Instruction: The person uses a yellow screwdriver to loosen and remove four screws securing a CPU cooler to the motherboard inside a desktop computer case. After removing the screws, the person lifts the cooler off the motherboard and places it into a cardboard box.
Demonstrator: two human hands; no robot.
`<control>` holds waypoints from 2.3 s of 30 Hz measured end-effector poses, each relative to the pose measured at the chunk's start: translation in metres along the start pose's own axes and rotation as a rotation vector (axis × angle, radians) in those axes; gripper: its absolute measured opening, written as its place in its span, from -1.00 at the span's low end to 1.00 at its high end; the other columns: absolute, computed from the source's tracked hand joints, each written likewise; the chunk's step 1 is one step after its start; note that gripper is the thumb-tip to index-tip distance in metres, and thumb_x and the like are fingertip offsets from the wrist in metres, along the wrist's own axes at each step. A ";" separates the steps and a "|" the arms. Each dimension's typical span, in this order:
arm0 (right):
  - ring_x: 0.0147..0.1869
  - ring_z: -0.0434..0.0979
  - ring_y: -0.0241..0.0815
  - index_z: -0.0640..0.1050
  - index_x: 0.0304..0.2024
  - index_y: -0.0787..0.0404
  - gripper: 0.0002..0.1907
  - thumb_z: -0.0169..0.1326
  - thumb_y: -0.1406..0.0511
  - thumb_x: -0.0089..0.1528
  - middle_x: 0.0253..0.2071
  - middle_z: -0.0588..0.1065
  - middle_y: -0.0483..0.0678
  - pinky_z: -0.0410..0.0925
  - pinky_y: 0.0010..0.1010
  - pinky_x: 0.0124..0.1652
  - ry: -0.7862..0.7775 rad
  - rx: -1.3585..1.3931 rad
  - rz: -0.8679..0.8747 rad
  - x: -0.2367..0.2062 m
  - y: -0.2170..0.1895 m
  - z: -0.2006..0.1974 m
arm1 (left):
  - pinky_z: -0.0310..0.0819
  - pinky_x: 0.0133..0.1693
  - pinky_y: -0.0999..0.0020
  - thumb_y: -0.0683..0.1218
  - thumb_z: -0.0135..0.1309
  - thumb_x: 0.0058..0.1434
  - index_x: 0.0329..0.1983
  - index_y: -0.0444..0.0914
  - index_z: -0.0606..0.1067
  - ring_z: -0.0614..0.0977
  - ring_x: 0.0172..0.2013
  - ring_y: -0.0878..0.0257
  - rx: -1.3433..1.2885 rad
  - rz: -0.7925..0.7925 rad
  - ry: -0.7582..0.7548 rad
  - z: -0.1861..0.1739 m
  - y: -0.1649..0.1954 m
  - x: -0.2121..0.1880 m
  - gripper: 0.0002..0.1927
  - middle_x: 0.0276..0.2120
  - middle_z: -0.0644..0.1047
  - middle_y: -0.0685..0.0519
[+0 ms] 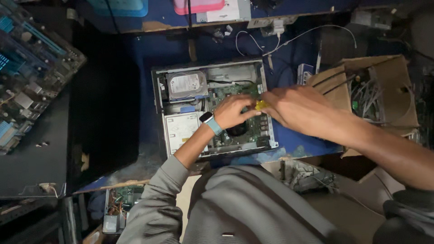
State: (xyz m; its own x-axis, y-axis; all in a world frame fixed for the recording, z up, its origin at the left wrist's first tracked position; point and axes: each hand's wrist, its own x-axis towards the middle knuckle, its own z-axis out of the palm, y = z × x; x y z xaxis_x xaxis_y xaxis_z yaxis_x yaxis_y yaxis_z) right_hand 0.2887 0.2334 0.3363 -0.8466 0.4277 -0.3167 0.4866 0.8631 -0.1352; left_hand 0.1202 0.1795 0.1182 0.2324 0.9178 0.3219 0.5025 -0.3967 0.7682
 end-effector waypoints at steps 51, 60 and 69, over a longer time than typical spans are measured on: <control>-0.09 0.59 0.00 0.52 -0.08 0.27 -0.72 0.01 0.16 0.43 -0.11 0.51 0.04 0.46 -0.22 -0.11 -0.158 -0.152 0.071 -0.003 0.002 0.002 | 0.55 -0.25 0.13 0.09 0.26 0.21 -0.26 -0.29 0.62 0.68 -0.29 -0.04 0.050 -0.077 -0.021 0.003 0.006 0.006 -0.67 -0.30 0.64 -0.07; -0.12 0.56 0.09 0.52 -0.07 0.28 -0.59 0.15 0.07 0.27 -0.18 0.51 0.07 0.43 -0.13 -0.11 -0.049 -0.087 0.015 -0.008 0.009 0.008 | 0.56 -0.16 0.12 0.05 0.21 0.26 -0.19 -0.23 0.65 0.69 -0.23 -0.04 -0.035 0.043 -0.078 0.003 -0.011 0.012 -0.74 -0.24 0.66 -0.06; -0.22 0.59 0.10 0.53 -0.18 0.31 -0.66 0.12 0.37 -0.02 -0.29 0.52 0.08 0.45 -0.14 -0.21 0.273 -0.165 -0.235 -0.014 0.014 -0.003 | 0.56 -0.19 0.12 0.08 0.23 0.25 -0.23 -0.25 0.62 0.69 -0.24 -0.03 -0.013 0.013 -0.049 -0.001 -0.004 0.014 -0.71 -0.24 0.65 -0.04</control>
State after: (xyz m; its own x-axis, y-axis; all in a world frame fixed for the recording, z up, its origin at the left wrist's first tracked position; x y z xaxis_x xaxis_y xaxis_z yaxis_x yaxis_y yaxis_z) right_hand 0.3070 0.2403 0.3415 -0.9679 0.2496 -0.0304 0.2502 0.9681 -0.0150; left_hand 0.1211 0.1938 0.1201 0.2791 0.9106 0.3047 0.4884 -0.4078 0.7714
